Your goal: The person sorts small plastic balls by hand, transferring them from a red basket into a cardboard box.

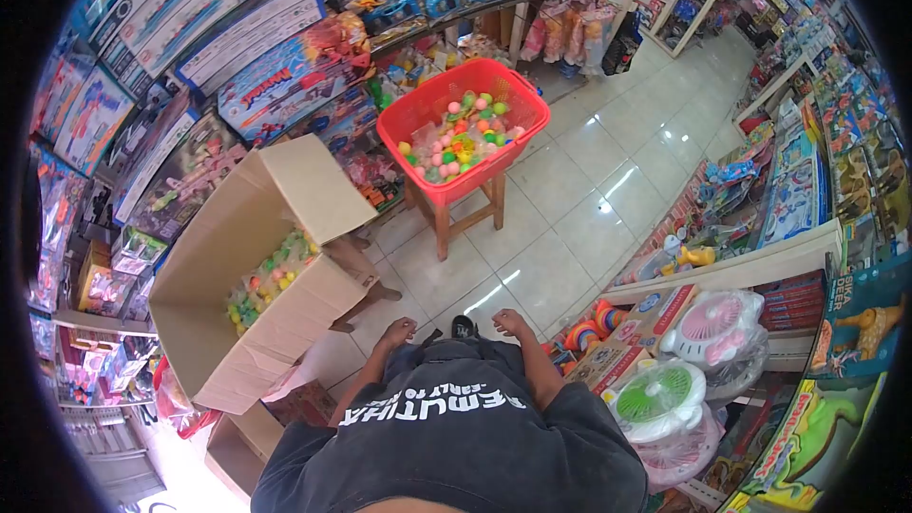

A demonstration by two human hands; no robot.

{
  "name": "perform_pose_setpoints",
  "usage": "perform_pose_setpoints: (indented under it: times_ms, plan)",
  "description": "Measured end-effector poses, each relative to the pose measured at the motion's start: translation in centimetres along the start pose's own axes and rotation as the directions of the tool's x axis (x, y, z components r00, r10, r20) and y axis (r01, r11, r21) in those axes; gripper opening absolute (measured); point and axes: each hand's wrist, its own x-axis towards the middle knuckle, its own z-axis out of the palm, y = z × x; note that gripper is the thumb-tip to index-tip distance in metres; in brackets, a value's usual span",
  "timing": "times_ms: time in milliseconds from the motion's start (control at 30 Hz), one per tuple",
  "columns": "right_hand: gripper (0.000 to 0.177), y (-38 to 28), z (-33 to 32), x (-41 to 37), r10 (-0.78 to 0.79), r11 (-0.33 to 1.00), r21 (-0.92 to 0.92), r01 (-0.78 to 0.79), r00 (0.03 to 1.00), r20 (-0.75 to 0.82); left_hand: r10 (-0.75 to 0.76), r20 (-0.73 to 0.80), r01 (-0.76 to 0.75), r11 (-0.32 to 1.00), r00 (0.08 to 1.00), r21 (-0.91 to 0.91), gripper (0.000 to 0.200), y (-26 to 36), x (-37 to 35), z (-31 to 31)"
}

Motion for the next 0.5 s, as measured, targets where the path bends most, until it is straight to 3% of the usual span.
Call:
perform_pose_setpoints:
  times_ms: [67, 100, 167, 300, 500]
  plan:
    - [0.024, 0.4, -1.4, -0.3, 0.003, 0.996, 0.093, -0.002, 1.0, -0.009, 0.139, 0.073, -0.156, 0.917, 0.988, 0.366, 0.034, 1.6, 1.7, 1.3]
    - [0.025, 0.8, -1.8, -0.6, 0.011, 0.984, 0.18, -0.009, 1.0, -0.01, 0.132, 0.078, -0.151, 0.918, 0.988, 0.367, 0.034, 2.6, 2.0, 1.9]
    - [0.026, 0.7, -2.5, -1.1, 0.015, 0.973, 0.23, -0.013, 1.0, -0.006, 0.253, 0.121, -0.278, 0.816, 0.96, 0.507, 0.032, 5.5, 1.9, 2.7]
    - [0.027, -0.8, -3.2, -1.2, 0.014, 0.941, 0.337, -0.013, 1.0, 0.0, 0.45, 0.143, -0.472, 0.822, 0.881, 0.319, 0.025, 11.0, 2.4, 4.5]
    - [0.025, -4.5, -6.9, -0.4, -0.1, 0.92, 0.382, 0.092, 0.995, 0.001, 0.585, 0.21, -0.622, 0.741, 0.783, 0.255, 0.022, 23.8, -0.1, 6.2]
